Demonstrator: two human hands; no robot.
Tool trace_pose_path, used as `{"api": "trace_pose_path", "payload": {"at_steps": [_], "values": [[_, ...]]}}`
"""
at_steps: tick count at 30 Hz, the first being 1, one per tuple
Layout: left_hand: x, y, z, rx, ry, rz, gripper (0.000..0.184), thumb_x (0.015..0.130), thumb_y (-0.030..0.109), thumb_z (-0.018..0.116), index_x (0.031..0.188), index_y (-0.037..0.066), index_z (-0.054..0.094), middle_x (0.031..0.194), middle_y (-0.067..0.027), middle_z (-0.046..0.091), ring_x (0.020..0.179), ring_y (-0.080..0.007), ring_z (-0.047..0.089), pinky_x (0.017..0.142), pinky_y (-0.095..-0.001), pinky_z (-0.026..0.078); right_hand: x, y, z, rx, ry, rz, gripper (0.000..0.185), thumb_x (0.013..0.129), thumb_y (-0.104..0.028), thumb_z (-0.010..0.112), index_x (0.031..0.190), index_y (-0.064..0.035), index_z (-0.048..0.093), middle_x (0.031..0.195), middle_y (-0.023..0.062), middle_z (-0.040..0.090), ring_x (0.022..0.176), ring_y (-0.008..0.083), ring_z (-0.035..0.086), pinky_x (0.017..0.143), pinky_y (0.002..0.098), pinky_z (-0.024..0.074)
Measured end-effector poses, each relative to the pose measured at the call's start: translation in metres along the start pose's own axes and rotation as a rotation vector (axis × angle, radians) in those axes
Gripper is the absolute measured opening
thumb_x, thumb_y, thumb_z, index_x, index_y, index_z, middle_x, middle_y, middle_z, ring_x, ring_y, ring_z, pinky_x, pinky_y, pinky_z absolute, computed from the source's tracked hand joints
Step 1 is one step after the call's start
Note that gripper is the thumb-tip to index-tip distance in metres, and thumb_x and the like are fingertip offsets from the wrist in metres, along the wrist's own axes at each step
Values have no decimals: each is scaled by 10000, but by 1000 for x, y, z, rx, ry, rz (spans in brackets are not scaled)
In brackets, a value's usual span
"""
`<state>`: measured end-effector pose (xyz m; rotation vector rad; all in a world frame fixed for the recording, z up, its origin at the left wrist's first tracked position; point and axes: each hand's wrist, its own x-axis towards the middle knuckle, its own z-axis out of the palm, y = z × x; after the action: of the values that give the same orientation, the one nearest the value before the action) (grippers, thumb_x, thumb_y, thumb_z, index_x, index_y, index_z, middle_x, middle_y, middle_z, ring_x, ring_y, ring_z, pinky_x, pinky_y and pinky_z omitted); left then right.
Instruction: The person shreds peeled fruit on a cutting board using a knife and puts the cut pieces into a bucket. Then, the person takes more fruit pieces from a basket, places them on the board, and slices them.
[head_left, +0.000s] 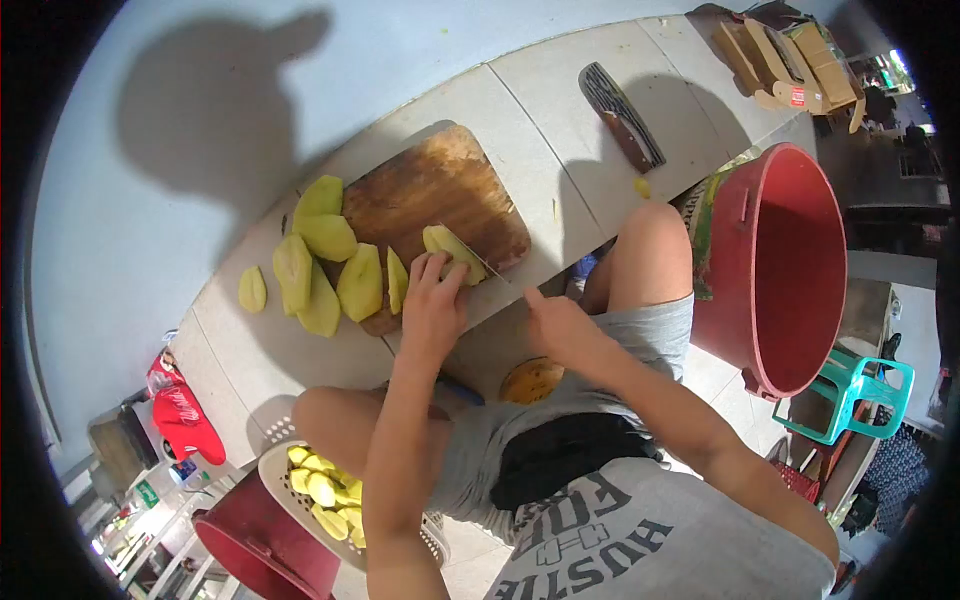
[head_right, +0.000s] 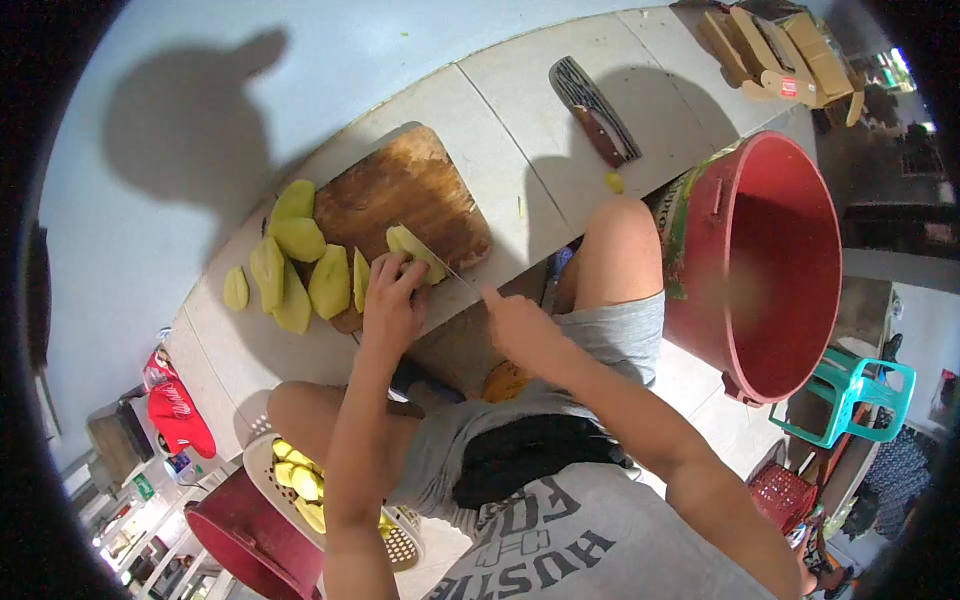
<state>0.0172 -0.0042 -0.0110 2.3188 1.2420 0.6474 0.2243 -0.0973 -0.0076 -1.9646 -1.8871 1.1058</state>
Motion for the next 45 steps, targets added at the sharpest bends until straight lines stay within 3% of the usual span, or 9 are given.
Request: {"api": "trace_pose_path", "payload": {"at_steps": [10, 13, 21, 23, 26, 28, 37, 42, 45], "values": [[5, 3, 3, 121, -110, -34, 370, 778, -29, 634, 1140, 37, 677, 1238, -204, 580, 1139, -456, 520, 967, -492, 491, 27, -35, -45, -302, -104, -63, 267, 948, -89, 482, 1212, -50, 472, 925, 197, 685, 825, 431, 686, 666, 548, 533], [8, 9, 3, 115, -115, -49, 372, 790, -24, 621, 1153, 35, 680, 1226, -203, 577, 1129, -455, 519, 952, -495, 498, 29, -35, -48, -329, -95, -46, 168, 954, -111, 511, 1102, -72, 441, 840, 197, 681, 814, 419, 707, 662, 542, 562], [12, 10, 4, 96, -110, -66, 329, 781, -36, 611, 1097, 43, 658, 1226, -189, 563, 1132, -444, 513, 919, -495, 515, 53, -17, -38, -267, -159, -68, 164, 953, -102, 494, 1099, -65, 429, 857, 208, 669, 830, 455, 679, 687, 566, 527], [12, 12, 5, 78, -78, -70, 363, 710, -60, 673, 1063, 24, 669, 1207, -211, 573, 1098, -449, 521, 951, -509, 475, 61, -12, -33, -241, -177, -59, 164, 951, -94, 488, 1098, -62, 425, 862, 209, 668, 836, 468, 672, 690, 574, 515], [14, 15, 3, 123, -131, -88, 348, 777, -32, 610, 1113, 48, 653, 1245, -186, 553, 1182, -454, 502, 913, -494, 537, 65, -15, -37, -213, -175, -66, 151, 929, -60, 487, 1067, -33, 433, 787, 236, 634, 780, 479, 630, 670, 569, 475], [14, 13, 4, 128, -132, -90, 356, 778, -28, 611, 1123, 53, 652, 1246, -186, 553, 1186, -453, 501, 919, -492, 535, 58, -23, -40, -226, -154, -63, 156, 948, -74, 468, 1100, -64, 436, 850, 223, 659, 831, 471, 663, 688, 593, 494], [9, 12, 4, 144, -107, -59, 374, 781, -34, 614, 1140, 62, 654, 1230, -181, 558, 1185, -449, 508, 926, -484, 536, 63, -22, -39, -139, -231, 13, 180, 933, -42, 464, 1112, -36, 450, 777, 252, 615, 786, 470, 631, 683, 562, 470], [11, 11, 5, 129, -85, -68, 342, 781, -32, 619, 1109, 57, 652, 1204, -177, 562, 1164, -441, 519, 928, -487, 524, 55, -21, -41, -210, -174, -67, 156, 943, -55, 468, 1095, -26, 447, 806, 256, 635, 808, 480, 645, 688, 567, 488], [6, 8, 6, 112, -90, -55, 424, 693, -65, 678, 1106, 31, 652, 1228, -205, 571, 1134, -453, 524, 954, -506, 487, 34, -27, -54, -227, -227, -3, 178, 934, -46, 489, 1104, -25, 441, 826, 256, 652, 836, 484, 659, 690, 572, 505]]}}
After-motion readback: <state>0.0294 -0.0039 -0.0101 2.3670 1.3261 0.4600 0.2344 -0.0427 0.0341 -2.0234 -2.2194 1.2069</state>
